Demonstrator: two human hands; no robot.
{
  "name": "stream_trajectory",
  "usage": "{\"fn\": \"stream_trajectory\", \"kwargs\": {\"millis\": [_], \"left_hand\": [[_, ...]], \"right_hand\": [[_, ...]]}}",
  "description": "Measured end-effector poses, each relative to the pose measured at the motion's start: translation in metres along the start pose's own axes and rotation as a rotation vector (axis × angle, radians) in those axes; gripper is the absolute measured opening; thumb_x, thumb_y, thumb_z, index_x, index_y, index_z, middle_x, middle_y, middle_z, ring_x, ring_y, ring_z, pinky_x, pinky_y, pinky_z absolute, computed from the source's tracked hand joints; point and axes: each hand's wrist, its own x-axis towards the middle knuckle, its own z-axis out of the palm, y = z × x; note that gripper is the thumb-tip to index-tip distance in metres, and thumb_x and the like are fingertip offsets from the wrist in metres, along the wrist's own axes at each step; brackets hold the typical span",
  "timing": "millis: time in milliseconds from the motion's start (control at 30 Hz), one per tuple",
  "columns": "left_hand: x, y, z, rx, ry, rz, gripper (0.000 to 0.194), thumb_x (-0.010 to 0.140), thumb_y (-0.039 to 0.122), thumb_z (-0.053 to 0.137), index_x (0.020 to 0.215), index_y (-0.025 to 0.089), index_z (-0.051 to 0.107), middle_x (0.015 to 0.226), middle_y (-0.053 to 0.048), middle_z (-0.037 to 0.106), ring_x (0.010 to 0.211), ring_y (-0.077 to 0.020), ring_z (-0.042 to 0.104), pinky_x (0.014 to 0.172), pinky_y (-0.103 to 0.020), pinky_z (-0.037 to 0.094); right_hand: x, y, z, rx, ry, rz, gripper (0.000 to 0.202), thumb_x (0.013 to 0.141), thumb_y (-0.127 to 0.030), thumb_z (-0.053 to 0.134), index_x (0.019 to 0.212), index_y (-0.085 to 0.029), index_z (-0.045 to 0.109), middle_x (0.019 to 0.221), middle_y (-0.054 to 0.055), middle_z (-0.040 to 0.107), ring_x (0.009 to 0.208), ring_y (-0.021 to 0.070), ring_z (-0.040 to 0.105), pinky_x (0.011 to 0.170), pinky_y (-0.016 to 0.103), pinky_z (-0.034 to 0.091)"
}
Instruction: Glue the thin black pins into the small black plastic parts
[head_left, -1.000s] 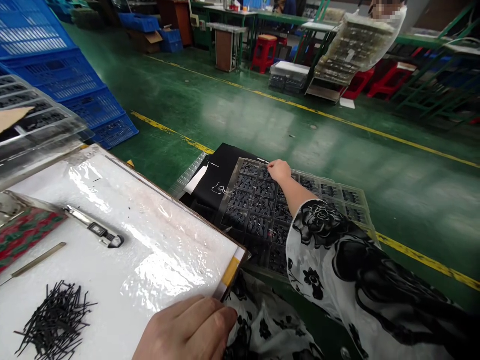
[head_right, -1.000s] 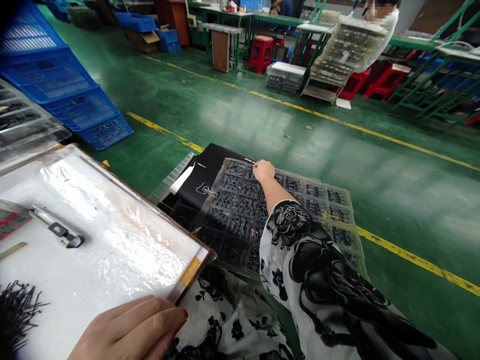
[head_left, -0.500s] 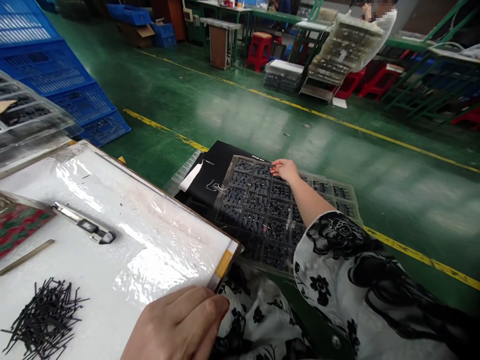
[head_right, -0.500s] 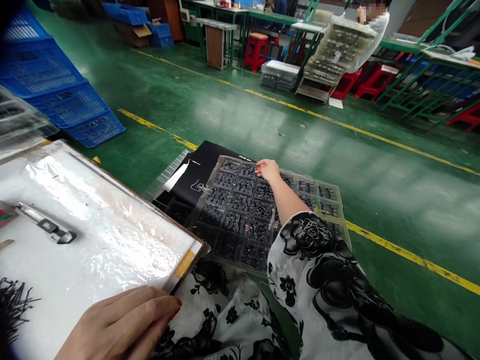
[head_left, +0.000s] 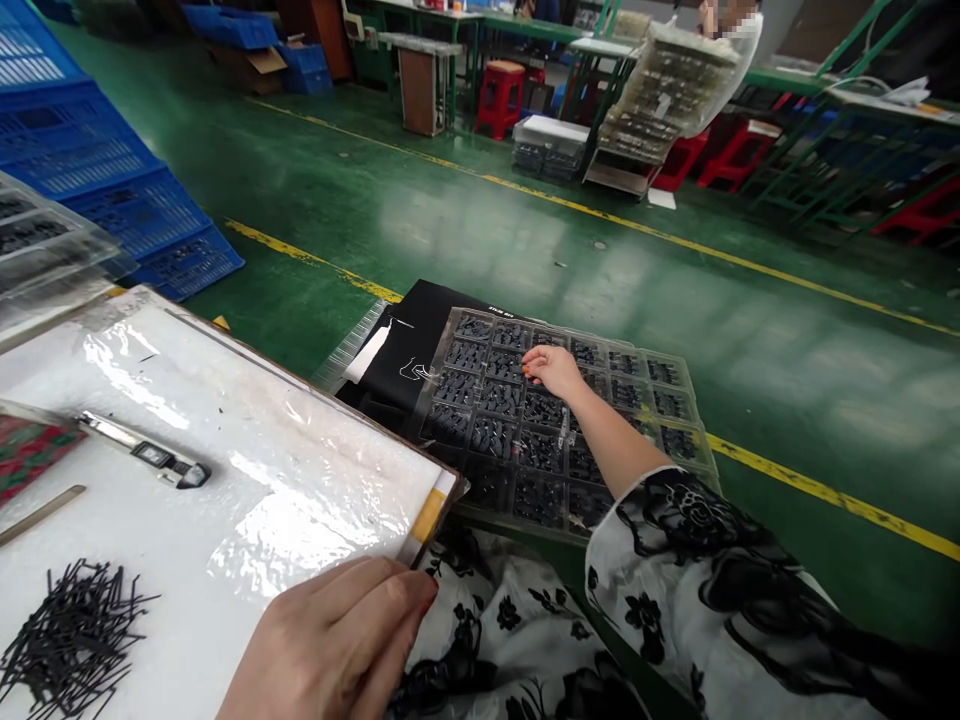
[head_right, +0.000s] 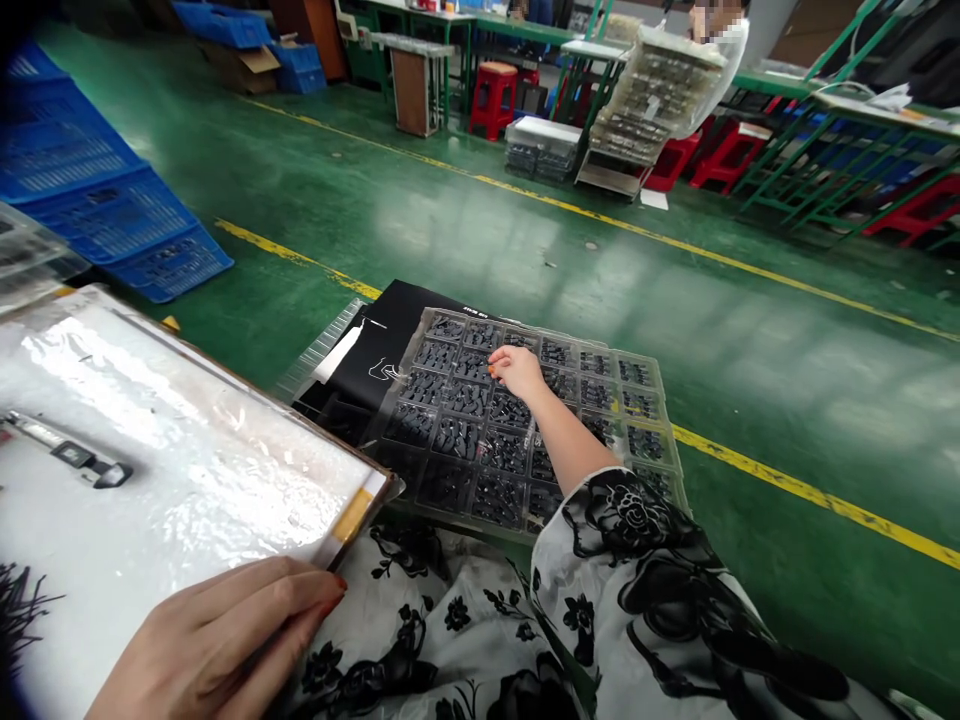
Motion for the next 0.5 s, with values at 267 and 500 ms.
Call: {"fn": "stream_trajectory", "kwargs": {"millis": [267, 500], "left_hand": [[0.001, 0.000, 0.000, 0.015, 0.000, 0.022, 0.013, 0.088, 0.015, 0.054, 0.099, 0.019, 0.060, 0.084, -0.003, 0.065, 0.073, -0.0138, 0.064, 0.063, -0.022, 0.054], [0.001, -0.001, -0.001, 0.015, 0.000, 0.010, 0.014, 0.088, 0.015, 0.054, 0.100, 0.020, 0.059, 0.084, -0.003, 0.065, 0.072, -0.0136, 0.063, 0.063, -0.022, 0.054]], "right_hand": [[0.003, 0.017, -0.013, -0.083, 0.144, 0.039, 0.025, 0.091, -0.030, 0.055, 0.110, -0.013, 0.058, 0.105, 0.007, 0.061, 0.088, 0.0168, 0.062, 0.075, 0.035, 0.054], [0.015, 0.021, -0.001, -0.066, 0.192, 0.061, 0.027, 0.092, -0.031, 0.055, 0.113, -0.013, 0.057, 0.107, 0.007, 0.061, 0.089, 0.0172, 0.062, 0.075, 0.035, 0.054]]}}
